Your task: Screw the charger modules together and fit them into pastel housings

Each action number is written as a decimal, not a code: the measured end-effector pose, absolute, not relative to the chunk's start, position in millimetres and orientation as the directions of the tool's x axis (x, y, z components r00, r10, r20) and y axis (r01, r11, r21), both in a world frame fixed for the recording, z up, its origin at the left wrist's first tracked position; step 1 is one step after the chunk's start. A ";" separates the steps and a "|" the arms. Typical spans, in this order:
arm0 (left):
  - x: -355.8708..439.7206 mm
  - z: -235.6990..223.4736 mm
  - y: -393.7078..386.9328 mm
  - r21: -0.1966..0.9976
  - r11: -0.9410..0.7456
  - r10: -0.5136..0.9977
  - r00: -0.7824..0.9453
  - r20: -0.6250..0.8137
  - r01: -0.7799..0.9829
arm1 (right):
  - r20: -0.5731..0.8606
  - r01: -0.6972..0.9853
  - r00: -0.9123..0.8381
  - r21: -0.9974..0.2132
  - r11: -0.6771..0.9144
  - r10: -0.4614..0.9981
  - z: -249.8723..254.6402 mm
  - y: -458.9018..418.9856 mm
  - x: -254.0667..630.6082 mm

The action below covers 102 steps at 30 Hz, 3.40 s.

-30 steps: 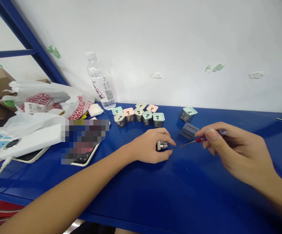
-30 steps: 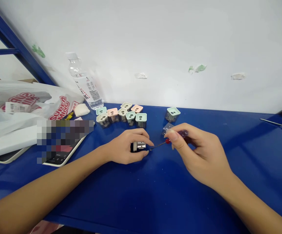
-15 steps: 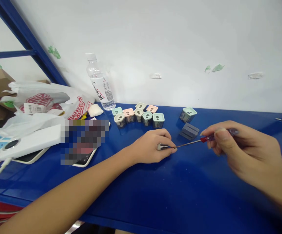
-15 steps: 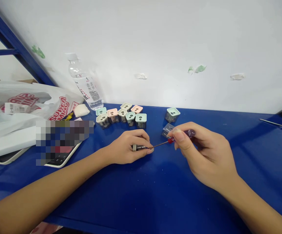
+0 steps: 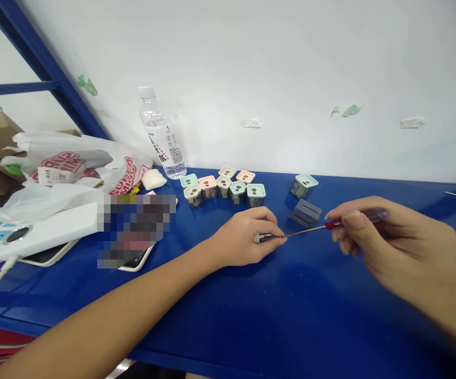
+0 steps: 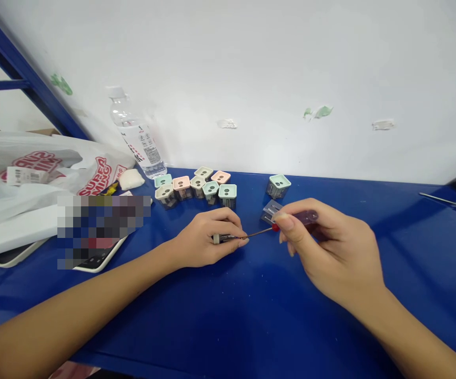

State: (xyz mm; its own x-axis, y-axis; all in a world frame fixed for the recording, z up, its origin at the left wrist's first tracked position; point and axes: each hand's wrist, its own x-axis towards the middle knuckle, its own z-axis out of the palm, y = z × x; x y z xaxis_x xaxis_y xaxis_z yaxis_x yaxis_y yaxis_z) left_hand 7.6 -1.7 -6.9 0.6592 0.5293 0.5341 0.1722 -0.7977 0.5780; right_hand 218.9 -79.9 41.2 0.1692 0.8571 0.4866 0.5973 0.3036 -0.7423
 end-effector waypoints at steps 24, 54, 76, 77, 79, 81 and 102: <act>7.4 -4.0 -8.0 0.662 -0.720 0.576 0.711 0.404 0.207 | 0.597 0.555 -0.088 -0.635 0.537 0.798 25.7 -80.3 225.1; 5.4 4.4 -10.4 0.701 -0.673 0.592 0.741 0.316 0.238 | 0.599 0.620 -0.112 -0.581 0.527 0.793 28.9 -81.8 226.0; 5.9 -4.4 -3.6 0.648 -0.715 0.555 0.775 0.301 0.261 | 0.553 0.731 -0.464 -0.202 0.652 0.692 48.2 -80.7 226.3; 5.9 -4.4 -3.5 0.648 -0.715 0.557 0.775 0.300 0.263 | 0.565 0.735 -0.457 -0.194 0.649 0.687 47.7 -81.0 226.9; 6.0 -4.2 -3.5 0.652 -0.709 0.563 0.773 0.294 0.268 | 0.599 0.767 -0.444 -0.131 0.629 0.666 47.1 -80.9 228.6; 6.2 -4.0 -3.5 0.658 -0.702 0.569 0.770 0.289 0.272 | 0.627 0.789 -0.444 -0.065 0.611 0.640 48.2 -80.6 229.8; 6.1 -3.6 -3.0 0.651 -0.708 0.552 0.788 0.272 0.271 | 0.613 0.770 -0.390 -0.191 0.608 0.687 40.5 -77.6 224.3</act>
State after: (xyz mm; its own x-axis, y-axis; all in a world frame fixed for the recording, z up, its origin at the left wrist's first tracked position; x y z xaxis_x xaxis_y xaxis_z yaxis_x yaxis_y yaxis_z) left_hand 6.1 -3.0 -3.6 0.7879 0.5523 0.2724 0.2714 -0.7085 0.6515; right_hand 224.3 -77.6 40.5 -0.3903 0.6871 0.6128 0.7704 0.6082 -0.1912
